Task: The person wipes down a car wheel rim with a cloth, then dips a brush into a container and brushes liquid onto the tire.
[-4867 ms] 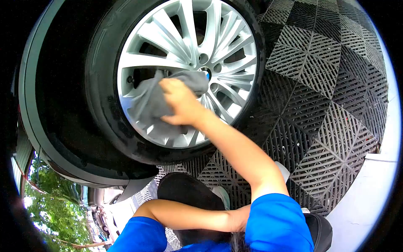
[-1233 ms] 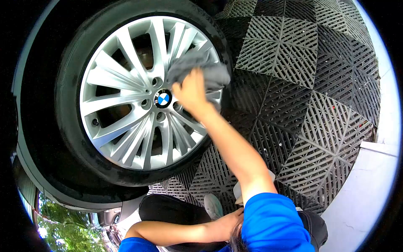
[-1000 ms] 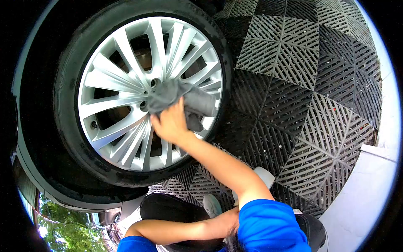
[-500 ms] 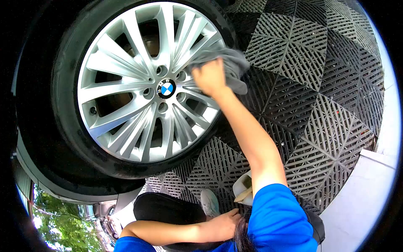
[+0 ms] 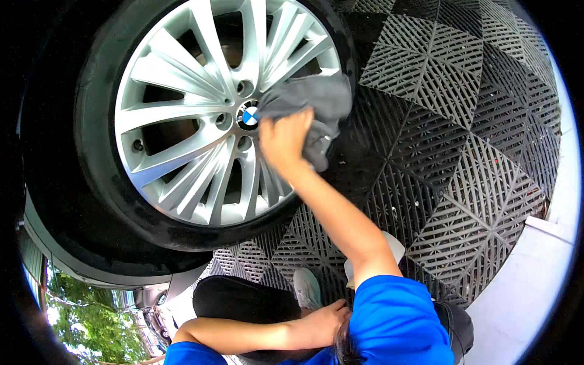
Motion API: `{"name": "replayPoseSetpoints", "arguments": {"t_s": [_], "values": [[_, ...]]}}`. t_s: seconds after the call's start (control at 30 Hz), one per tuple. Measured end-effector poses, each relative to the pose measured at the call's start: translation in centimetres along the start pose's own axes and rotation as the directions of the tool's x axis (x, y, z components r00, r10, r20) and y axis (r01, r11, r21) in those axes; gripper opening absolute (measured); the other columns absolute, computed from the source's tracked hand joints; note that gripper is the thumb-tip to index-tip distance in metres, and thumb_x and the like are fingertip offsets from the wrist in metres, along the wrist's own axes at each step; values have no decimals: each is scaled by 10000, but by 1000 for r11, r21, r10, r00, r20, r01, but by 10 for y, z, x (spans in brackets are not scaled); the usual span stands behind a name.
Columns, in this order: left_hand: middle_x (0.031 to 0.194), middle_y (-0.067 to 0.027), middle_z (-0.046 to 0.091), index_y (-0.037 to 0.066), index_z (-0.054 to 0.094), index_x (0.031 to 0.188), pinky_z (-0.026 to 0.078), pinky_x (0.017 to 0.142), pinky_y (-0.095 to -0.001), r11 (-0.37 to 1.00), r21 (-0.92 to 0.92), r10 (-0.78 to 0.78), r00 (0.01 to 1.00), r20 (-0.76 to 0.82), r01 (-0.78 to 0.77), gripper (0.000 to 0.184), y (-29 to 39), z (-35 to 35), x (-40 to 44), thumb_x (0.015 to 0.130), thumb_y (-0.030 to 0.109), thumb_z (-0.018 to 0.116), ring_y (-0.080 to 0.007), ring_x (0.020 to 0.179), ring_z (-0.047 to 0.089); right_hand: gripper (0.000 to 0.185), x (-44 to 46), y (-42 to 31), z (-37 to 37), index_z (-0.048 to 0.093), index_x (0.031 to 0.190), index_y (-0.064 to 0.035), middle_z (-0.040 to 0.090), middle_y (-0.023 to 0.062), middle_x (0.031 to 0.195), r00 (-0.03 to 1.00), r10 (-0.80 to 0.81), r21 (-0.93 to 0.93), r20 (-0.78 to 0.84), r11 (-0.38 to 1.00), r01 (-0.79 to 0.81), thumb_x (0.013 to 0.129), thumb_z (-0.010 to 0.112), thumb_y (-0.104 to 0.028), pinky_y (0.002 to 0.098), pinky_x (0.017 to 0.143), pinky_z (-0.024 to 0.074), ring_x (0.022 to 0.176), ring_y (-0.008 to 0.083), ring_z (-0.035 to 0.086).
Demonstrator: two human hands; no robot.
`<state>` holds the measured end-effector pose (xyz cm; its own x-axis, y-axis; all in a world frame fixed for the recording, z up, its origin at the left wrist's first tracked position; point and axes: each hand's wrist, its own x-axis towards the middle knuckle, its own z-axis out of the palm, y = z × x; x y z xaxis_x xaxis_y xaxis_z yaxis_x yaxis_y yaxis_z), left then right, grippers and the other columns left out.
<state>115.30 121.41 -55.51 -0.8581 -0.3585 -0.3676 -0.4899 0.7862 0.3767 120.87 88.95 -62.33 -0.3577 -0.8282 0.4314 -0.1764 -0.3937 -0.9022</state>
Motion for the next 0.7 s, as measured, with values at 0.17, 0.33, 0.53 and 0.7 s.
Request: {"name": "replayPoseSetpoints", "arguments": {"t_s": [0.17, 0.33, 0.53, 0.7], "values": [[789, -87, 610, 37, 652, 807, 434, 846, -387, 995, -76, -52, 995, 85, 58, 186, -1, -1, 2, 789, 183, 539, -238, 798, 583, 578, 1, 24, -9, 550, 1153, 62, 498, 287, 1244, 979, -124, -17, 159, 992, 128, 775, 651, -363, 523, 1066, 241, 1203, 445, 406], [784, -84, 611, 44, 643, 875, 429, 843, -391, 998, 46, -52, 998, 21, 51, 197, 7, -4, -2, 794, 190, 540, -236, 791, 579, 660, 67, 82, -33, 510, 1149, 135, 510, 345, 1229, 982, 188, 83, 36, 978, -190, 869, 556, -461, 461, 1153, 158, 1245, 430, 437], [805, -64, 628, 31, 656, 915, 425, 854, -393, 996, 33, -86, 991, 101, 84, 230, 20, 1, -2, 818, 202, 537, -234, 824, 595, 499, 1, -5, -4, 598, 1063, 89, 580, 279, 1135, 995, 2, 168, -103, 986, 15, 909, 515, -379, 529, 1140, 145, 1174, 430, 471], [1166, -180, 567, 2, 564, 1159, 411, 945, -469, 1000, 8, 13, 970, 244, -16, 391, 27, 19, 8, 842, 216, 483, -322, 1078, 536, 509, -35, -102, -11, 528, 1258, -53, 488, 200, 1317, 967, -254, 458, 35, 864, 211, 876, 554, -389, 562, 1111, 146, 1317, 397, 349]]}}
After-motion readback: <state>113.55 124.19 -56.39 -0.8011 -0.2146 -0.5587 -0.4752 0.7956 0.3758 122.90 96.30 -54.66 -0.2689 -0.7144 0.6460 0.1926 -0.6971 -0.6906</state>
